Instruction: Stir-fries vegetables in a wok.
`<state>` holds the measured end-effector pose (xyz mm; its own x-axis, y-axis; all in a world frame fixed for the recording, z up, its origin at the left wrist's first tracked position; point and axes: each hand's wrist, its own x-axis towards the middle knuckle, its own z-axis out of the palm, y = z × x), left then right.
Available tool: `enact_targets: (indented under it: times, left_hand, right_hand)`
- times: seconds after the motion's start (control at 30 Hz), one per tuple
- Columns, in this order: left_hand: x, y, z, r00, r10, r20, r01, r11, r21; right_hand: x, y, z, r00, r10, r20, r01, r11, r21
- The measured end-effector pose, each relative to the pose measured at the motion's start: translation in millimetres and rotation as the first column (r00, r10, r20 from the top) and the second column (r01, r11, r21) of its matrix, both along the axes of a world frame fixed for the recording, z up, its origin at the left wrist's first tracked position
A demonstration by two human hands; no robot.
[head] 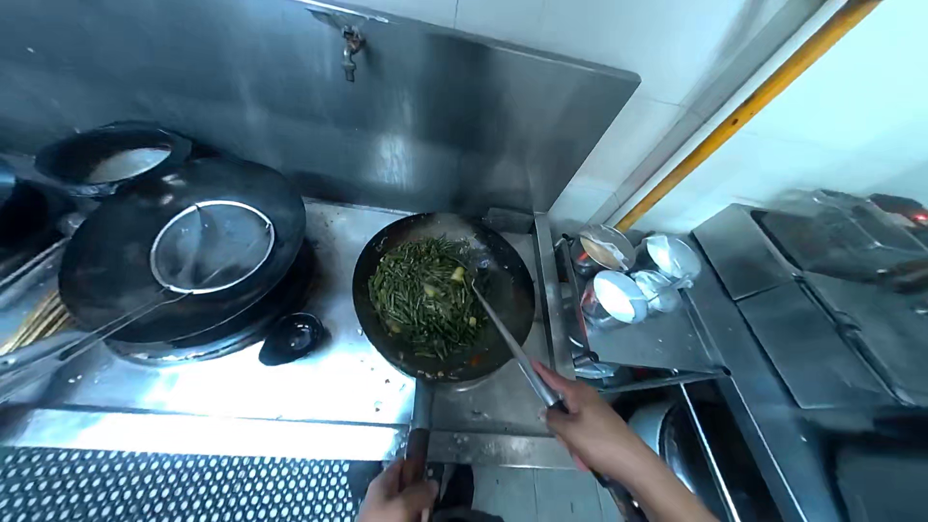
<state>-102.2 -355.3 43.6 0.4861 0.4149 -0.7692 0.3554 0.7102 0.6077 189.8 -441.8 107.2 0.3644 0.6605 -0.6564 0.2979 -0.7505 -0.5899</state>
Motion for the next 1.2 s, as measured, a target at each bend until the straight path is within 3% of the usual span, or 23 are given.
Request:
enact_targets:
  times: [0.13,0.23,0.3,0.37,0.47,0.53,0.6,0.7,0.8,0.97,1.07,1.2]
  left_hand:
    - [15.4,-5.4,-9.6,0.999,0.042,-0.034,-0.043,0.999,-0.021]
    - [15.5,-12.0,-9.2,0.999,0.043,-0.017,-0.043,0.999,-0.023]
    - [12.9,-11.1,-10.2,0.998,0.061,0.001,-0.061,0.998,-0.026]
    - [9.8,-9.0,-14.7,0.994,0.098,0.050,-0.093,0.991,-0.094]
    - [4.8,-1.3,-25.6,0.958,0.198,0.206,-0.114,0.927,-0.359]
    - [1.9,6.7,-16.3,0.947,0.217,0.235,-0.103,0.903,-0.418]
    - [-4.7,17.8,0.2,0.958,0.192,0.214,-0.090,0.908,-0.410]
    - [-18.5,33.5,-3.3,0.975,0.151,0.160,-0.084,0.927,-0.366]
    - [-17.6,36.3,20.1,0.986,0.089,0.141,-0.035,0.937,-0.346]
    - [-17.6,45.7,-2.9,0.989,0.065,0.131,-0.018,0.944,-0.330]
    - [-20.9,34.8,1.3,0.989,0.046,0.140,0.004,0.941,-0.339]
    - [-19.7,39.6,-12.0,0.982,0.091,0.163,-0.028,0.934,-0.355]
  right_hand:
    - [38.8,15.7,0.8,0.934,0.099,0.343,-0.109,0.994,0.012]
    - [81.4,47.0,-31.2,0.919,0.076,0.386,-0.103,0.993,0.052]
    - [92.6,66.0,-48.7,0.968,0.045,0.248,-0.058,0.997,0.044]
    - [80.7,77.4,-53.6,1.000,0.009,-0.021,-0.009,1.000,0.013]
    - [70.3,77.8,-50.9,0.943,0.008,-0.333,-0.020,0.999,-0.033]
    - [73.9,67.7,-43.0,0.911,0.048,-0.409,-0.064,0.998,-0.027]
    - [69.3,52.2,-17.7,0.934,0.113,-0.340,-0.125,0.992,-0.016]
    - [43.9,24.5,32.4,0.969,0.248,-0.011,-0.248,0.963,-0.108]
    - [12.3,1.9,77.3,0.905,0.337,0.259,-0.265,0.924,-0.277]
    - [-24.7,-34.6,105.2,0.767,0.392,0.509,-0.237,0.909,-0.342]
    - [-36.0,-56.3,118.1,0.731,0.399,0.554,-0.220,0.906,-0.363]
    - [-37.8,-59.3,116.8,0.733,0.490,0.473,-0.245,0.838,-0.488]
